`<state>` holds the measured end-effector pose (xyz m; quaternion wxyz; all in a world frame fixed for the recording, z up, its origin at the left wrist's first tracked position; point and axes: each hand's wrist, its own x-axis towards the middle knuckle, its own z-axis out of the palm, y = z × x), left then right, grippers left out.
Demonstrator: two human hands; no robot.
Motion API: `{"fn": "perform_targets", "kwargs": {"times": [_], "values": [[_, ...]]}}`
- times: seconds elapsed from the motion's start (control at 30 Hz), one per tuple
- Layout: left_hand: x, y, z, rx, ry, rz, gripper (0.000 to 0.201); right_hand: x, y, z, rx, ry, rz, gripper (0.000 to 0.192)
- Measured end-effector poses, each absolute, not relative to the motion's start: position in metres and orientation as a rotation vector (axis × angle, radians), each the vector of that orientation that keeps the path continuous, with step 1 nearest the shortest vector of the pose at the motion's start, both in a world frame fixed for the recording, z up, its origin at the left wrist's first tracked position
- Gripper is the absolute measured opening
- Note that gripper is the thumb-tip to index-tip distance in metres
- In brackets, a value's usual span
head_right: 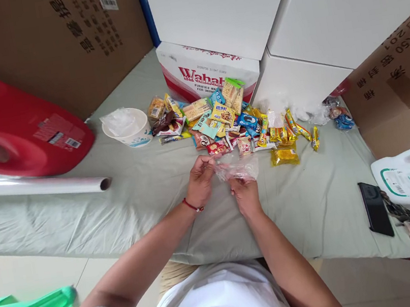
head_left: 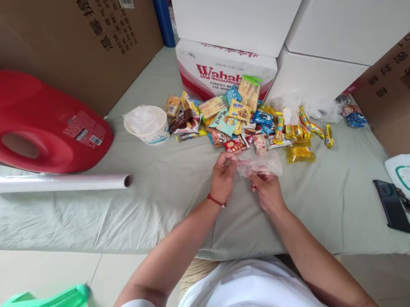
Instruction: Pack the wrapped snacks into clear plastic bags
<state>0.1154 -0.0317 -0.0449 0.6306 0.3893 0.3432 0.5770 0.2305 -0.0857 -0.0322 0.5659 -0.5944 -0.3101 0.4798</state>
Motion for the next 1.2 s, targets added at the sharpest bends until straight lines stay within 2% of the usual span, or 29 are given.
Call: {"fn": "perform_targets", "kwargs": {"times": [0.13, 0.27, 0.43, 0.53, 0.63, 0.7, 0.77, 0.8, 0.83, 0.97, 1.13, 1.2], "values": [[0.103, -0.023, -0.036, 0.646, 0.748, 1.321, 0.047, 0.266, -0.099, -0.028, -1.440, -0.843, 1.121, 0.032], [0.083, -0.013, -0.025, 0.543, 0.710, 1.295, 0.046, 0.319, -0.118, -0.019, -1.546, -0.934, 0.982, 0.032], [0.059, -0.014, -0.019, 0.670, 0.745, 1.325, 0.041, 0.376, -0.128, -0.011, -1.727, -1.153, 0.710, 0.032], [0.051, -0.031, -0.009, 0.952, 0.920, 1.502, 0.031, 0.376, -0.126, 0.001, -1.763, -1.099, 0.660, 0.036], [0.052, -0.067, 0.010, 1.634, 1.041, 1.719, 0.011, 0.348, -0.124, 0.021, -1.653, -0.870, 1.067, 0.051], [0.059, -0.097, 0.019, 2.166, 0.844, 1.642, 0.004, 0.323, -0.124, 0.033, -1.500, -0.745, 1.488, 0.071], [0.067, -0.125, 0.019, 2.596, 0.526, 1.386, 0.008, 0.304, -0.123, 0.037, -1.417, -0.675, 1.725, 0.084], [0.070, -0.137, 0.015, 2.720, 0.434, 1.232, 0.009, 0.297, -0.123, 0.035, -1.434, -0.657, 1.747, 0.083], [0.072, -0.148, 0.008, 2.769, 0.421, 1.090, 0.010, 0.292, -0.124, 0.031, -1.486, -0.652, 1.722, 0.080], [0.069, -0.168, -0.021, 2.509, 0.653, 0.727, 0.041, 0.287, -0.131, 0.002, -1.644, -0.730, 1.546, 0.073], [0.081, -0.160, -0.024, 2.103, 1.255, 0.835, 0.042, 0.282, -0.143, -0.017, -1.637, -0.769, 1.382, 0.065], [0.095, -0.154, -0.018, 2.086, 1.374, 0.951, 0.066, 0.278, -0.144, -0.018, -1.715, -0.848, 1.227, 0.060]]}}
